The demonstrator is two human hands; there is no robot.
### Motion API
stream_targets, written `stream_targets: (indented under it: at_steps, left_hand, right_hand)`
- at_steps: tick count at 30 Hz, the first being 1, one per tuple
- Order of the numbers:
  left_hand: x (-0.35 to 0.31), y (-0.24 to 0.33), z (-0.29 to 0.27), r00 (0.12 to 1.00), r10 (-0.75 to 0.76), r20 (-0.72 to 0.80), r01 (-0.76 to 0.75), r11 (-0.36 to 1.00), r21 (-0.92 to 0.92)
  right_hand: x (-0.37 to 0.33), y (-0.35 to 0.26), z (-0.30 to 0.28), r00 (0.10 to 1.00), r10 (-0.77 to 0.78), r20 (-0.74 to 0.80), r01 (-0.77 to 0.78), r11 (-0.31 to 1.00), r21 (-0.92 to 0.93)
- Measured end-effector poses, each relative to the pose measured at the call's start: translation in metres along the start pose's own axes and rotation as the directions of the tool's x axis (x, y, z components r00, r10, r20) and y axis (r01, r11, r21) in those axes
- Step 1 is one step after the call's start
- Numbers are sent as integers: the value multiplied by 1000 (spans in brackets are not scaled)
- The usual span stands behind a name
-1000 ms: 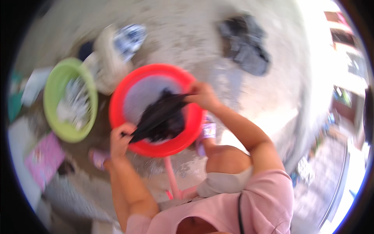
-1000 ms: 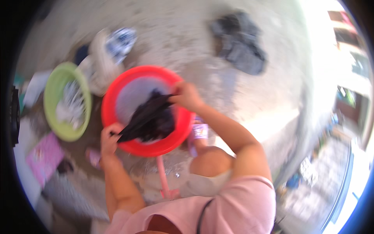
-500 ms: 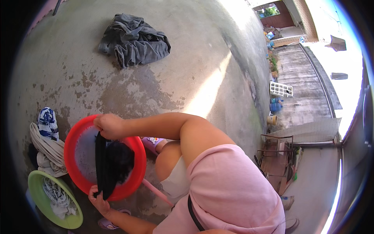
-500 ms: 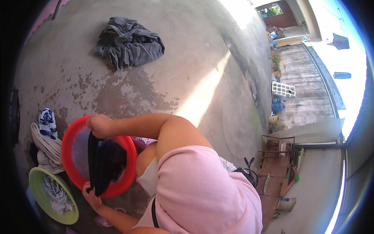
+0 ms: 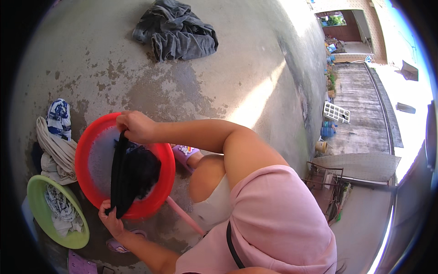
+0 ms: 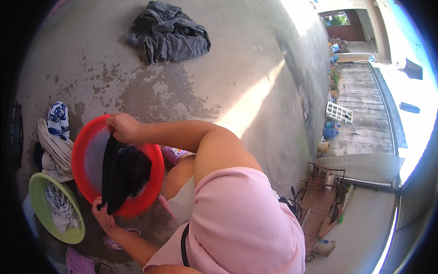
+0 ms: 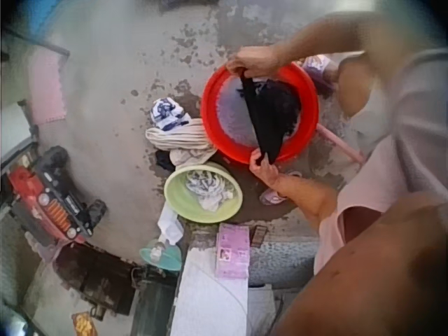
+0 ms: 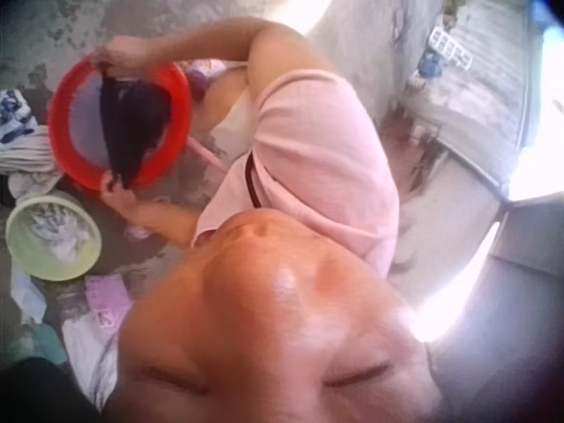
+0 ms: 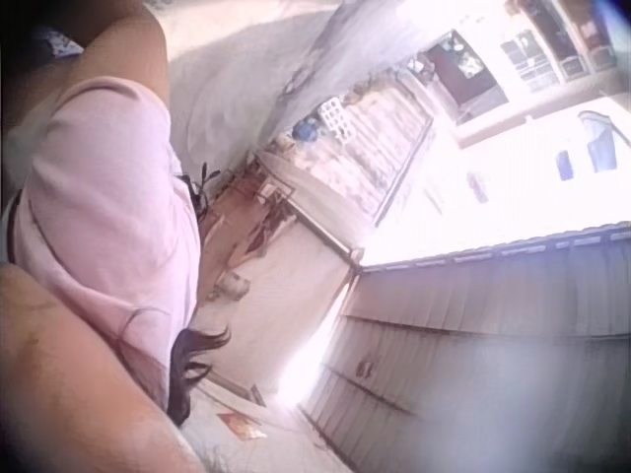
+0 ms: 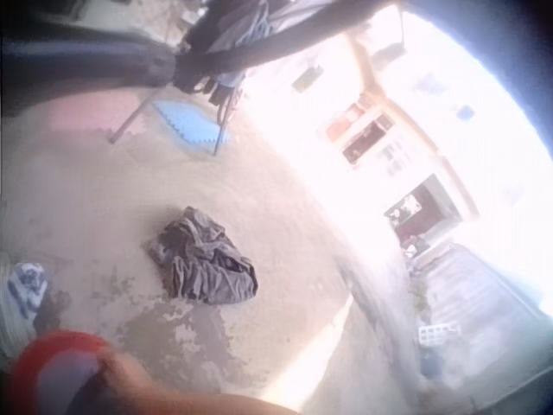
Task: The person washes clothes by hand in a red basin, scrubbing a black garment and then a gray garment in soapy water.
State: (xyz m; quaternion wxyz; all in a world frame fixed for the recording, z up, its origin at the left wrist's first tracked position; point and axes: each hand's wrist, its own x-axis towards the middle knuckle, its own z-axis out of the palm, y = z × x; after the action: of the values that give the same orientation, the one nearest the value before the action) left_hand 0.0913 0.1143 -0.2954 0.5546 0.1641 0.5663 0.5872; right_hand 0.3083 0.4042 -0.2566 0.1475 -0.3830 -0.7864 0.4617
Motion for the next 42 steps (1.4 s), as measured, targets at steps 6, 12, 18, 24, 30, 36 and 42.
stream_targets:
  at_steps: [6, 12, 18, 24, 30, 36, 42]
  left_hand:
    - [8, 18, 11, 998, -39, -39, 39, 999, -5]
    - [-4, 2, -11, 976, -123, 180, 175, 934, -310]
    - [20, -57, 26, 916, -308, -256, 68, 748, -660]
    - [66, -96, 48, 547, -89, -833, 241, 969, 55]
    - [81, -135, 50, 493, 92, -865, 444, 828, 342]
    - [84, -121, 43, 578, -522, -627, -90, 723, -685]
    - [95, -63, 79, 904, -349, -247, -73, 442, -894]
  right_hand:
    - [5, 13, -18, 985, 14, 170, -46, 982, 184]
    - [19, 0, -28, 626, 65, 777, -446, 848, 288]
    - [33, 13, 46, 751, 476, 457, -646, 385, 659]
    - [47, 50, 139, 948, -214, 237, 286, 897, -337]
    - [58, 118, 179, 835, -65, 546, 293, 893, -343]
    - [24, 48, 173, 921, -126, 367, 48, 976, 213]
    - [-20, -17, 153, 846, -377, 378, 327, 925, 191]
